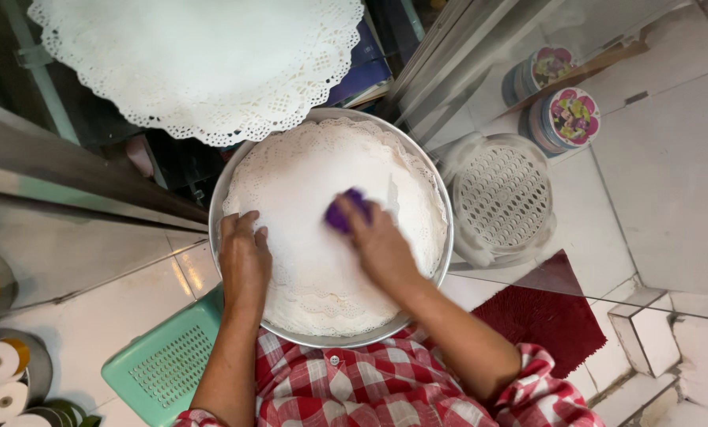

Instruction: The person wipes a stack of white lace dishcloths with a purple cloth. They repeatedly lift the top cloth, wipe the surface of the one below, and place it back down. The person continues this process for the entire duration of the clip.

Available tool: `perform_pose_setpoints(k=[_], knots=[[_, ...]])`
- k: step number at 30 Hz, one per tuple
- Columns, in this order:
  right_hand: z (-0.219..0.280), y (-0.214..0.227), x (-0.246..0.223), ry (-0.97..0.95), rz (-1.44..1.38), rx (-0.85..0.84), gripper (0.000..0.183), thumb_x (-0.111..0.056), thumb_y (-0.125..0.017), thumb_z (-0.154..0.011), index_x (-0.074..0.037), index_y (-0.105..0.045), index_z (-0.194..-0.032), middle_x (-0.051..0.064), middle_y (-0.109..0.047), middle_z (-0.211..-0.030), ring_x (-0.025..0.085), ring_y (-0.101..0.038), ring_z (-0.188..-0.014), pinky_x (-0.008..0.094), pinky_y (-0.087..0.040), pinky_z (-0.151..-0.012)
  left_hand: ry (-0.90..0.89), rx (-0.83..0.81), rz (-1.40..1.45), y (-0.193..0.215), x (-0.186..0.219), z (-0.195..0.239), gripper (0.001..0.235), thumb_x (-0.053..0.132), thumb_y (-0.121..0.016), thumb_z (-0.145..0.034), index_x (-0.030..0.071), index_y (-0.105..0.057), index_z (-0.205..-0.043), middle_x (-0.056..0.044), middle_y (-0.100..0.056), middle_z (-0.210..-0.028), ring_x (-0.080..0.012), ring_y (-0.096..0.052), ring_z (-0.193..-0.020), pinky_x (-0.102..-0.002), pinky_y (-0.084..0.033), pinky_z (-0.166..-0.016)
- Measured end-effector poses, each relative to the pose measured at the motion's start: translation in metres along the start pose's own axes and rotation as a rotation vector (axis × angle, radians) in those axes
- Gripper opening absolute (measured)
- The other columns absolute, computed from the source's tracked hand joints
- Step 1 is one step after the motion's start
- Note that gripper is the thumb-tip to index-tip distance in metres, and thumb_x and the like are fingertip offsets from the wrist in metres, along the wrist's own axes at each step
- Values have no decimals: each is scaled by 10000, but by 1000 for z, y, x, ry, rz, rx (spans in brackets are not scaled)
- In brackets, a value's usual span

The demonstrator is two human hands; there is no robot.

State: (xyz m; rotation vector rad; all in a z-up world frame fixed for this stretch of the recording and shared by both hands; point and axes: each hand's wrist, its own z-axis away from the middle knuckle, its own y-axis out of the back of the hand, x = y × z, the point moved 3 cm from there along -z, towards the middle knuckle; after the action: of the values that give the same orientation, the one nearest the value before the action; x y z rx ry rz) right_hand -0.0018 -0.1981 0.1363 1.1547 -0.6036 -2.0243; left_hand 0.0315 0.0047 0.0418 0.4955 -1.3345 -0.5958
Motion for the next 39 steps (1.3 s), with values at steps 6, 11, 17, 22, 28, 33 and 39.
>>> perform_pose_setpoints(k=[6,11,17,22,28,33,39], knots=[[14,-82,7,342,303,-265,545,-151,-466,-1033,-197,-344,-1562,295,-444,-1407,419,-561,-1141,469,-493,-873,-9,-48,-77,-8,-9,0,389,-7,-608,-964,-38,-570,-1349,-198,-525,-1281,-387,-623,-1161,-508,-548,-949],[0,-56,37,185,310,-199,588,-169,-465,-1029,-238,-297,-1587,275,-454,-1412,385,-564,-1119,435,-493,-857,-4,-69,-94,-17,-21,0,392,-22,-590,-965,-38,-566,-1356,-195,-524,-1289,-385,-634,-1148,-496,-550,-938],[-30,-17,77,18,386,-23,555,-207,-470,-1033,-186,-337,-1571,267,-480,-1371,396,-568,-1132,467,-512,-868,-25,-64,-116,-23,-22,-4,411,-37,-614,-944,-35,-574,-1353,-196,-533,-1283,-395,-649,-1117,-499,-555,-919],[-57,-10,92,-1,460,48,546,-220,-471,-1043,-157,-339,-1569,255,-476,-1356,402,-558,-1126,490,-523,-861,-23,-54,-117,-21,-22,-5,418,-34,-627,-931,-27,-583,-1347,-193,-541,-1277,-396,-652,-1119,-489,-555,-922],[-82,-1,105,-94,532,150,559,-227,-488,-1048,-189,-312,-1577,235,-465,-1322,413,-536,-1165,520,-516,-922,-25,-43,-102,-18,-14,-2,419,-48,-629,-932,-45,-583,-1348,-202,-543,-1272,-381,-649,-1142,-470,-547,-952],[-67,15,84,-62,492,218,556,-243,-496,-1045,-205,-333,-1575,223,-476,-1295,417,-545,-1183,525,-514,-929,-12,-37,-99,-18,-18,0,416,-55,-612,-951,-51,-569,-1365,-216,-543,-1278,-368,-649,-1155,-454,-546,-969],[-4,-2,21,184,202,178,600,-41,-508,-994,-219,-337,-1541,356,-457,-1385,533,-556,-1179,581,-509,-922,0,-67,-114,-14,-14,3,425,-48,-609,-948,-62,-557,-1370,-221,-522,-1303,-386,-629,-1182,-479,-532,-997]])
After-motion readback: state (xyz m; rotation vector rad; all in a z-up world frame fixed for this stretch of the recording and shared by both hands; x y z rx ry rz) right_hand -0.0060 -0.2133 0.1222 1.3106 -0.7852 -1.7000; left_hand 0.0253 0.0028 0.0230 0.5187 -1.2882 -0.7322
